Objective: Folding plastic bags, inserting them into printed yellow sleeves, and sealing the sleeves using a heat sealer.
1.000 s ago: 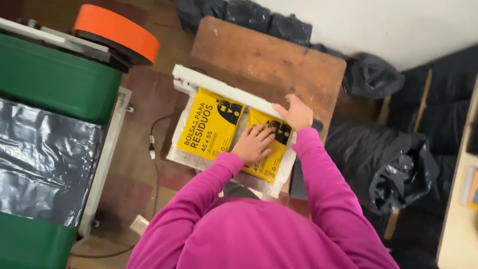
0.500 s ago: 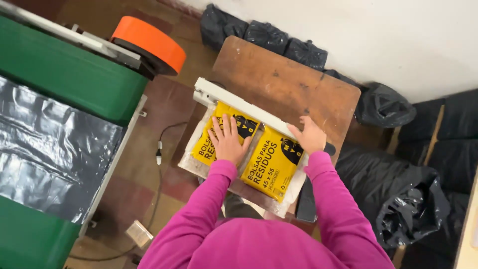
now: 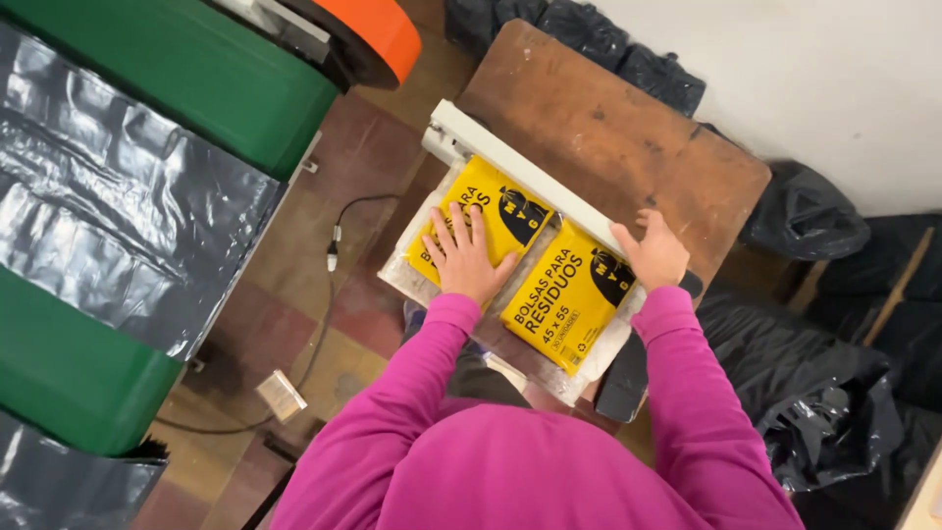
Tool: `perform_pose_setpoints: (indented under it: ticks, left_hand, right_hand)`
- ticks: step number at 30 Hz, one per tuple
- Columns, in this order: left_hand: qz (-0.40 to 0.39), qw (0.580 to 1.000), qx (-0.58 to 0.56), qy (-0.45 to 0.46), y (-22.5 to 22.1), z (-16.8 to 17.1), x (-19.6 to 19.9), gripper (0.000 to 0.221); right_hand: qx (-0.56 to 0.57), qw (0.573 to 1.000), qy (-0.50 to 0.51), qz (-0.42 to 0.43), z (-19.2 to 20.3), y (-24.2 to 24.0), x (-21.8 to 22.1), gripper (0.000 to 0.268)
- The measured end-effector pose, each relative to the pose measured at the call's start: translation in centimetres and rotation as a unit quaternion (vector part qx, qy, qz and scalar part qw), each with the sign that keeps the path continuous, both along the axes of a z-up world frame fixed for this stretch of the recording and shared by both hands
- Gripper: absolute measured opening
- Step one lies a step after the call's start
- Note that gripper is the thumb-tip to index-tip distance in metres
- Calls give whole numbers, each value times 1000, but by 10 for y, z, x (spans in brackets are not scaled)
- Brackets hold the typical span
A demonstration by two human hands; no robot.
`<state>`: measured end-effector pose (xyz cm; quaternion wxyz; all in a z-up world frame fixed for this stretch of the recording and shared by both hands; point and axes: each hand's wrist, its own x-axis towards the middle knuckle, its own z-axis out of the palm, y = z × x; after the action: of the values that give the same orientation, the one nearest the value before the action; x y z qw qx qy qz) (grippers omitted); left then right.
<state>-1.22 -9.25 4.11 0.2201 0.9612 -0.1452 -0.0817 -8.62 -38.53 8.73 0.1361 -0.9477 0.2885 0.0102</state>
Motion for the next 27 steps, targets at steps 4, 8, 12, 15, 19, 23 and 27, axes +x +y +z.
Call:
perform_pose_setpoints:
  ticks: [4,8,12,15,19,23,27]
  left_hand:
    - [9,1000,3,4,5,-2,-1,104]
    - [17,1000,14,14,13,-6,-6,106]
    - [37,999,-3,13,33,-18,-17,108]
    - [17,999,40,-17,16,-22,-32,105]
    - [-112,993,-29,17,-52,10,-74,90]
    - [-257,963,-82,13,-105,19,-91,103]
    - [-300,953,-14,27,-102,23,-87,112]
  right_hand:
    - [3,1000,7,0,-2,-1,0,65]
    - [-2,1000,8,-5,-1,1,3,65]
    - [-24,1000,7,-9,-2,-1,0,64]
    - [-6,1000,-1,-18,-7,-4,1,63]
    - [-11,1000,-6,-15,-7,-1,-2,64]
    - [-16,1000,-9,-10,-13,-9,2,63]
    - [-1,1000,-9,-13,-15,-7,1,62]
